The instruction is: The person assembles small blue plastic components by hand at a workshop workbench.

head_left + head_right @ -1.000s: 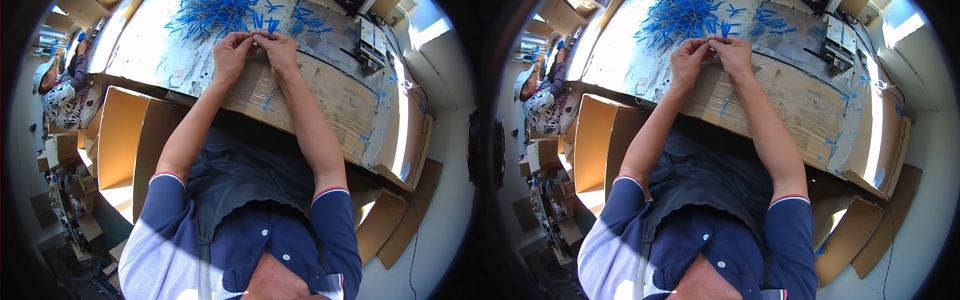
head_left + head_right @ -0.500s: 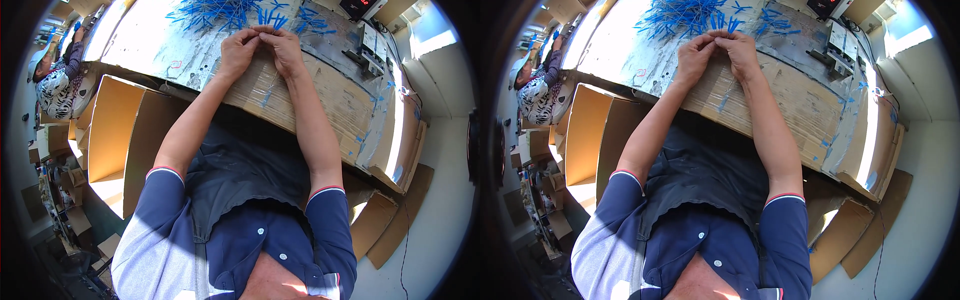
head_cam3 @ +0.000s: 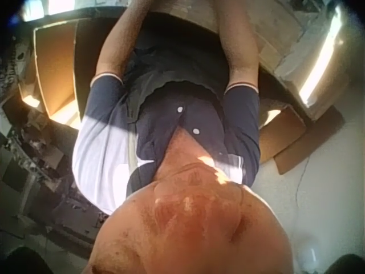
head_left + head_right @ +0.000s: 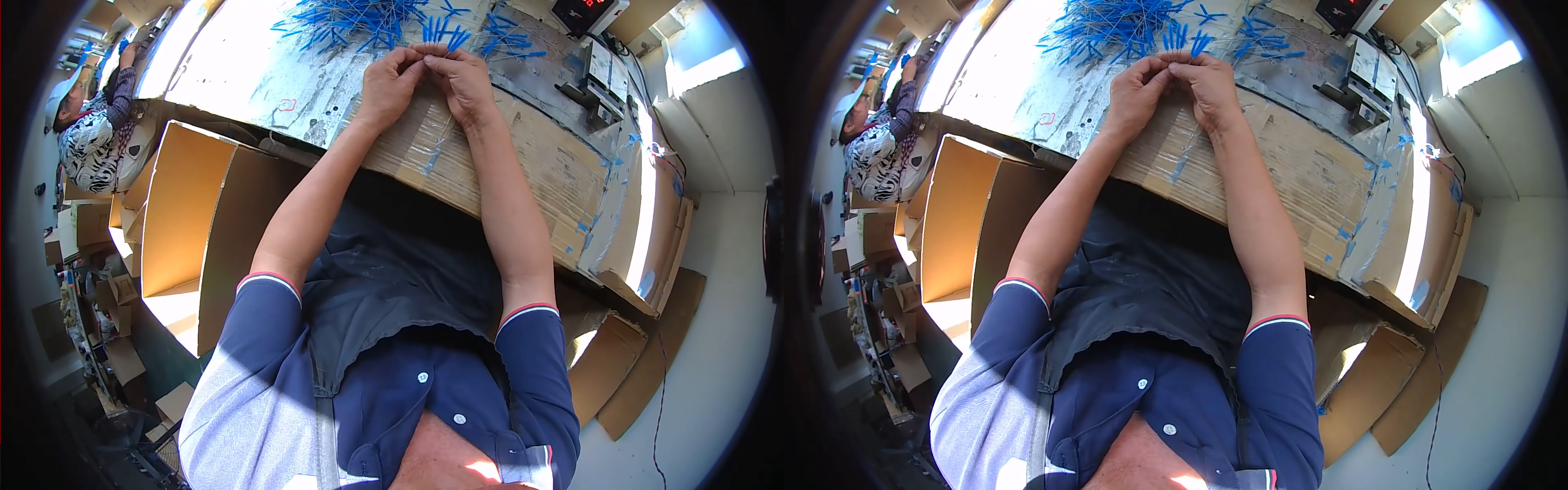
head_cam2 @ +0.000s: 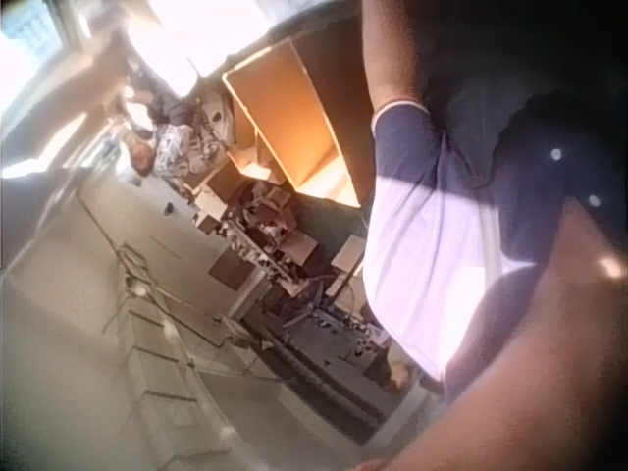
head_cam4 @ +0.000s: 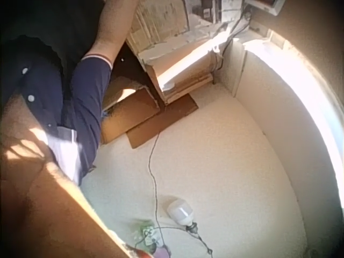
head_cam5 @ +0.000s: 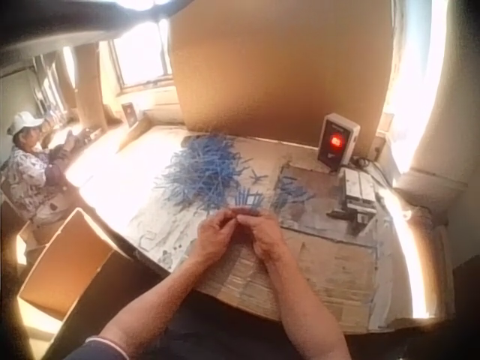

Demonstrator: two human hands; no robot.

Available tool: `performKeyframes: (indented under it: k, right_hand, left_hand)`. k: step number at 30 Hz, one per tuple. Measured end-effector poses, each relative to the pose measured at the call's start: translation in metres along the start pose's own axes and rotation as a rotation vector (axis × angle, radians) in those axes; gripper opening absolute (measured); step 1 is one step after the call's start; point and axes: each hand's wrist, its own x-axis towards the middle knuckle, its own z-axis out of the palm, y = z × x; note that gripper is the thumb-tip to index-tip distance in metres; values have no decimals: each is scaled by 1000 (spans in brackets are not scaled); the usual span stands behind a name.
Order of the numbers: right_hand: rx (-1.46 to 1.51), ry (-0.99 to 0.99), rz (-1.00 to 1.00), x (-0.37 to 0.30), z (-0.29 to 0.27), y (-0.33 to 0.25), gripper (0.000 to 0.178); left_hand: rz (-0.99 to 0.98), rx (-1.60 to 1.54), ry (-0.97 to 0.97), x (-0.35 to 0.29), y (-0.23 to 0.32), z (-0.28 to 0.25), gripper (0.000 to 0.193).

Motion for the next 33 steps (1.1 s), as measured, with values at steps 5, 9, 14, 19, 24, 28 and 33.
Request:
performKeyframes:
  k: [5,9,14,19,24,28,33]
  right_hand:
    - [4,10,-1,0,-1,1,18]
    - [-20,3,-15,-2,2,1,19]
    - [-265,14,-139,-5,8,1,23]
    - [-308,-57,-171,-3,5,-1,22]
    - [-280,-62,-105,-3,3,0,21]
    - [-280,-61,-113,-3,2,1,21]
    - [-267,-80,-107,-3,1,1,20]
  left_hand:
    - [35,68,-25,-1,2,1,18]
    - [24,78,-28,-1,2,0,17]
    - [65,84,37,-4,2,2,16]
    - [114,121,76,-6,10,2,14]
    - [68,102,58,-4,4,1,14]
    - [43,108,32,-4,7,0,14]
    - [-8,-70,9,-7,16,0,14]
